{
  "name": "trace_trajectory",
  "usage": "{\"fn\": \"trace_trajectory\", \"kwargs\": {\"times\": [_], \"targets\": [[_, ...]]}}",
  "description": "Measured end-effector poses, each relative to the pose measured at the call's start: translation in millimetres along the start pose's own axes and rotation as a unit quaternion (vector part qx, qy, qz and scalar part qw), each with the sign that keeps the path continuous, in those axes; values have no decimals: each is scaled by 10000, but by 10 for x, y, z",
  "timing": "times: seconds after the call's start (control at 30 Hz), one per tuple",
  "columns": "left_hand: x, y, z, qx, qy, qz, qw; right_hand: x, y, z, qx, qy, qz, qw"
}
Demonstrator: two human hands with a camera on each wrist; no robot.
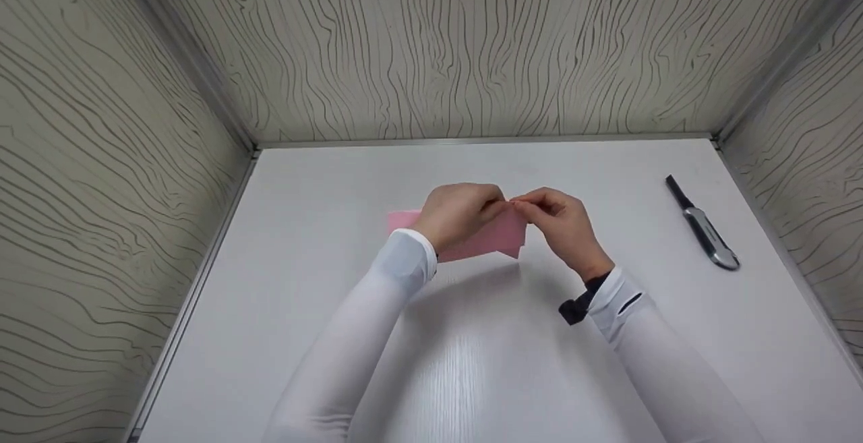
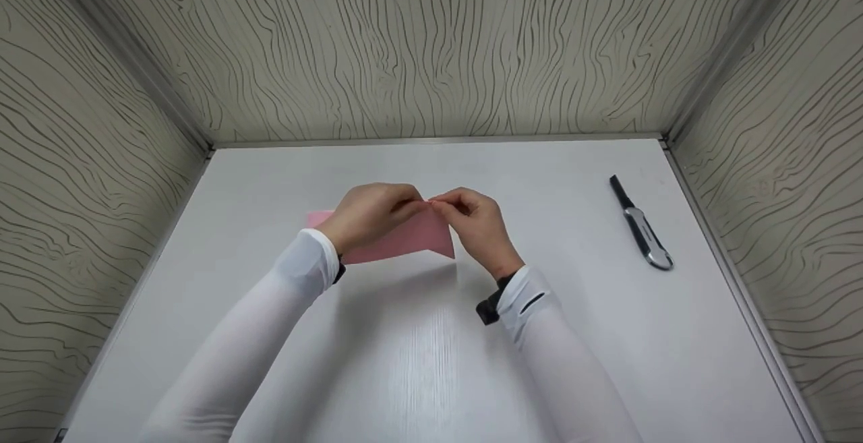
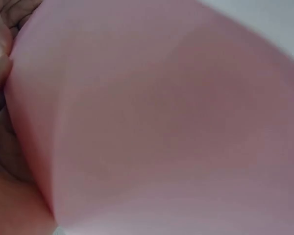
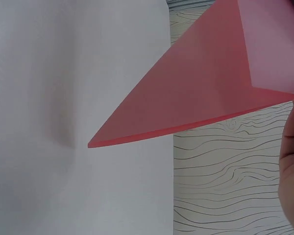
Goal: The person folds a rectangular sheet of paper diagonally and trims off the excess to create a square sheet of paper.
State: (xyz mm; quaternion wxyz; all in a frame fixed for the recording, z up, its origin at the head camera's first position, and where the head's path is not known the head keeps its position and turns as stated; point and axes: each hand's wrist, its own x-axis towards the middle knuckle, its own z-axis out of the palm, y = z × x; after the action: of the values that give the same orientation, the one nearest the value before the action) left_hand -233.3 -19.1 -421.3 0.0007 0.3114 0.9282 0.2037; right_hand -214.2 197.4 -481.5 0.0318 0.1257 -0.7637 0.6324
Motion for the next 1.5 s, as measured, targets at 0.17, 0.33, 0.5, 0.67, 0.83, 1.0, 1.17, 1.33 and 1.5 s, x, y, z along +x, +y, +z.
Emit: {"fn": "trace_trajectory", "kwargs": {"times": [0.17,0.33,0.5,0.67,0.83,1.0,1.17,1.33,1.5], "targets": [[-5,-15,-40,-207,-219,-214,9993,1,-7,-7,-62,109,113,9999],[-25,-19,-60,-273,-200,-220,9992,-34,-160,29,21,-30,219,9998],[-32,-19,-54,-318,-166,-168,9992,-76,-311,66,-201,-8,36,9998],[-29,-38,-49,-374,-200,-189,9989,-83,-307,68,-197,142,-76,9997],[-49,-67,-64,-419,-238,-293,9984,-91,-284,59,-61,188,40,9998],[-49,-71,-86,-317,-229,-266,9989,-94,-287,74,29,214,105,9997],[-52,-86,-96,-376,-231,-305,9986,-85,-276,65,75,253,103,9996],[-64,-98,-105,-348,-233,-364,9985,-32,-100,23,67,366,63,9993],[-70,-107,-111,-256,-189,-269,9991,-12,-1,-1,81,336,-1,9994]]}}
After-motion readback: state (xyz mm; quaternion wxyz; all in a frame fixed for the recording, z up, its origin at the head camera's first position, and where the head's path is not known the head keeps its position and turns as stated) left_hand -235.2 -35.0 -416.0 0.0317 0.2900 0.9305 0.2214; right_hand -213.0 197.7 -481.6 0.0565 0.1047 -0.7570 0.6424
